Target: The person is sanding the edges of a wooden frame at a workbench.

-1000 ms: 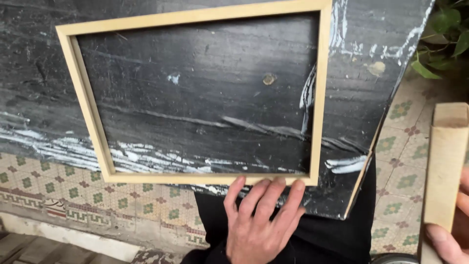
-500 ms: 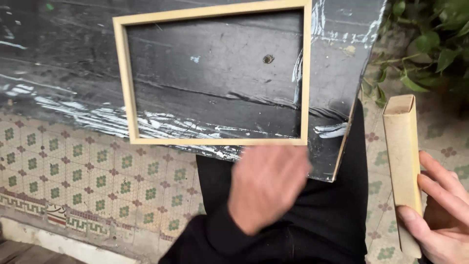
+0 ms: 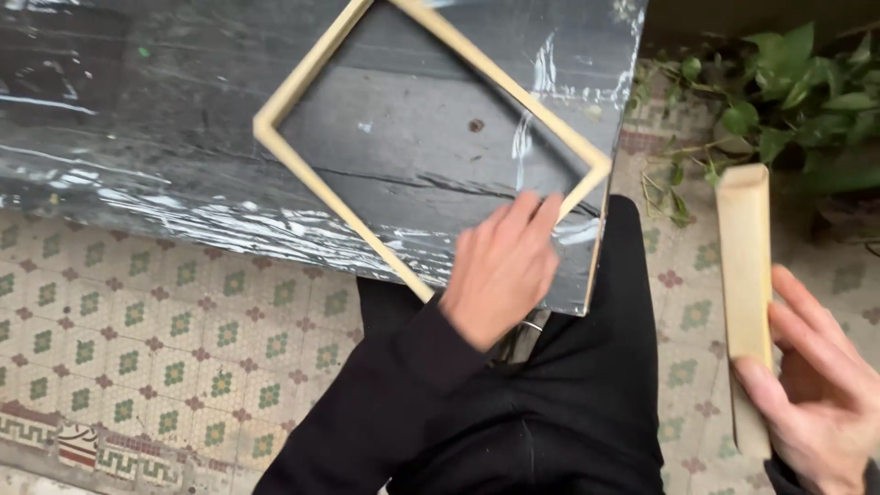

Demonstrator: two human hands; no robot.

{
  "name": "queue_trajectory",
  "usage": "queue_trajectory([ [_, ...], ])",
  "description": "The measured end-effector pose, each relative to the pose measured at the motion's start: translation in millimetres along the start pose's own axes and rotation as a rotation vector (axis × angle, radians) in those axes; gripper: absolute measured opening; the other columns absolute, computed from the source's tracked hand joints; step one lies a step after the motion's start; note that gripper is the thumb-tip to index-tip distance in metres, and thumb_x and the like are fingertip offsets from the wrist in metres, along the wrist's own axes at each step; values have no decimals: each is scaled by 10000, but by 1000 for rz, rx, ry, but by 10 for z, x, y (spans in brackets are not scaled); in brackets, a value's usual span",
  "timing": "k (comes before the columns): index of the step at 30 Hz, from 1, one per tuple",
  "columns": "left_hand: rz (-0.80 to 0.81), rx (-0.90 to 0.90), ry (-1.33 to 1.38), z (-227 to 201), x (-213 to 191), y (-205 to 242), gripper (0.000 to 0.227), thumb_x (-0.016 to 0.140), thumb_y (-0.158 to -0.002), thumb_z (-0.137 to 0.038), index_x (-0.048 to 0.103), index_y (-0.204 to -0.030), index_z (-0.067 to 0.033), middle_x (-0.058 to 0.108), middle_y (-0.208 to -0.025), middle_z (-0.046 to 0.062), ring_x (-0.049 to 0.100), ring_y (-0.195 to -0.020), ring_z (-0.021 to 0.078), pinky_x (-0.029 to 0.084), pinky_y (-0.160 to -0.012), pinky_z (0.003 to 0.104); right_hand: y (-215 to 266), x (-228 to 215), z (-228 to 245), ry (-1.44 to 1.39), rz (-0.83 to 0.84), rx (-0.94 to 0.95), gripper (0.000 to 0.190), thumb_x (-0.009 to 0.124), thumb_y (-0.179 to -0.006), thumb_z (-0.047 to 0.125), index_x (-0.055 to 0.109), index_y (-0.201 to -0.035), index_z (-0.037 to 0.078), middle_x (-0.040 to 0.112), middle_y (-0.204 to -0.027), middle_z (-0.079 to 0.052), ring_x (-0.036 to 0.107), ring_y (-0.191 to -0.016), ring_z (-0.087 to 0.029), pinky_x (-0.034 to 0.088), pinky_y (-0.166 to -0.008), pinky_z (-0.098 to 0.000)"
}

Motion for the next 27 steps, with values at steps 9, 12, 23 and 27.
queue_trajectory([
  [9, 138, -132, -150, 316, -329, 611, 498, 709, -810, -32, 657, -1305, -45, 573, -1006, 82, 553, -985, 273, 443, -849, 432, -477, 645, 401, 477, 181, -278, 523, 826, -809, 56, 701, -1317, 31, 663, -1407, -174, 636, -1143, -219, 512, -1009, -327],
  [12, -49, -99, -203, 264, -288, 690, 540, 719, -782, -15, 643, -1317, -37, 617, -1167, 95, 581, -1128, 281, 446, -988, 453, -663, 929, 456, 571, 239, -258, 489, 831, -769, 105, 730, -1247, 111, 667, -1403, -109, 619, -1060, -257, 549, -852, -320],
  [23, -231, 60, 29, 499, -122, 839, 358, 745, -811, 16, 740, -1165, -31, 693, -1172, 66, 659, -1097, 261, 500, -957, 445, -815, 1180, 446, 748, 589, -585, 515, 838, -720, 190, 742, -1225, 154, 665, -1386, -69, 632, -997, -274, 496, -861, -372],
  [27, -225, 43, 81, 411, -143, 855, 305, 770, -855, 22, 741, -1153, -33, 697, -1178, 62, 660, -1093, 250, 501, -953, 426, -924, 1188, 419, 840, 499, -573, 486, 854, -808, 163, 725, -1277, 153, 650, -1453, -51, 617, -1011, -237, 463, -882, -371],
])
Point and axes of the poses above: each hand's wrist, its own y-axis away from the middle knuckle, its own x-axis out of the palm, z = x × y, the point moved 2 cm from there along -y, towards the middle knuckle
